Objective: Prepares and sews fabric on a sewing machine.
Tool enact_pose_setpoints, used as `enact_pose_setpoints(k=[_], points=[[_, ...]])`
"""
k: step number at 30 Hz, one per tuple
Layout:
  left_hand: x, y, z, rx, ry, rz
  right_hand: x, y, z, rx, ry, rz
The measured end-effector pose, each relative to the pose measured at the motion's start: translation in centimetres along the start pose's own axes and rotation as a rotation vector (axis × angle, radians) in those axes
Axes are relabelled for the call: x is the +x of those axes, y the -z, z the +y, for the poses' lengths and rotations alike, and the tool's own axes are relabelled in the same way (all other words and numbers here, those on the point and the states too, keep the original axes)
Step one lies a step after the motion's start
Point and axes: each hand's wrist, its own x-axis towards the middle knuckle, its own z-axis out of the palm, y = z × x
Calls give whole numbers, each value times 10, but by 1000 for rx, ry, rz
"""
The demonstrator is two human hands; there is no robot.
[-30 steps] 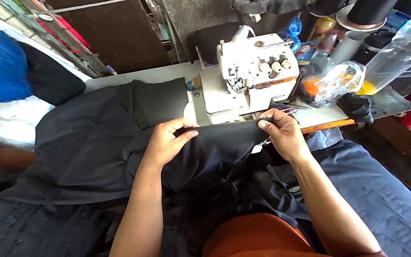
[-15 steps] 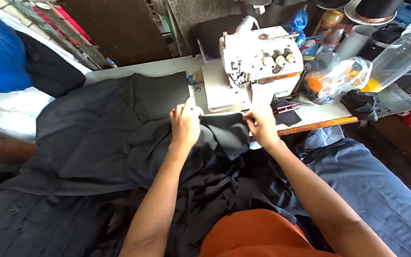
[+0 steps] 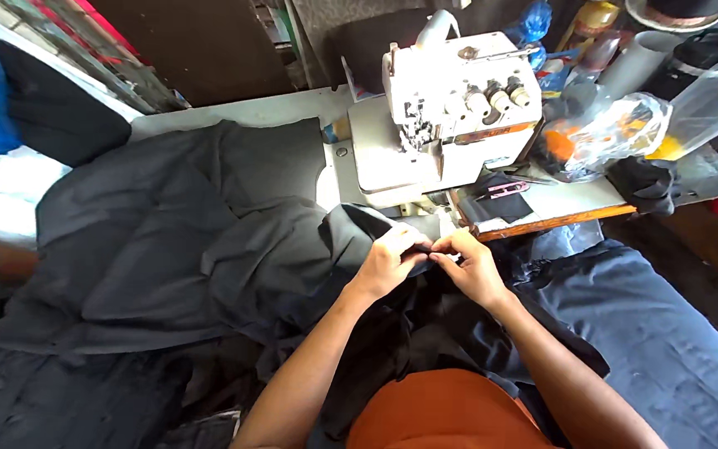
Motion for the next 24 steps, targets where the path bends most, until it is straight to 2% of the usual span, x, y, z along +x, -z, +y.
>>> enact_pose_setpoints(k=[4, 8, 10, 12, 14, 15, 19, 24], points=[[-19, 8, -13, 14, 49, 14, -6, 23, 12, -58, -120, 105], [-26, 20, -5, -20, 83, 16, 17, 25, 6, -139, -90, 202], [-25, 26, 1, -19, 80, 17, 35, 17, 1, -222, -119, 137], [-24, 31, 11, 35, 72, 21, 53, 5, 0, -352, -257, -34], [-21, 37, 24, 175, 52, 39, 68, -4, 3, -489, -363, -228], [-19, 41, 31, 243, 34, 62, 71, -8, 6, -511, -333, -228], [-15, 63, 62, 275, -38, 133, 68, -10, 21, -386, -164, -70], [1, 89, 92, -88, -222, 16, 75, 5, 5, -144, -206, 9]])
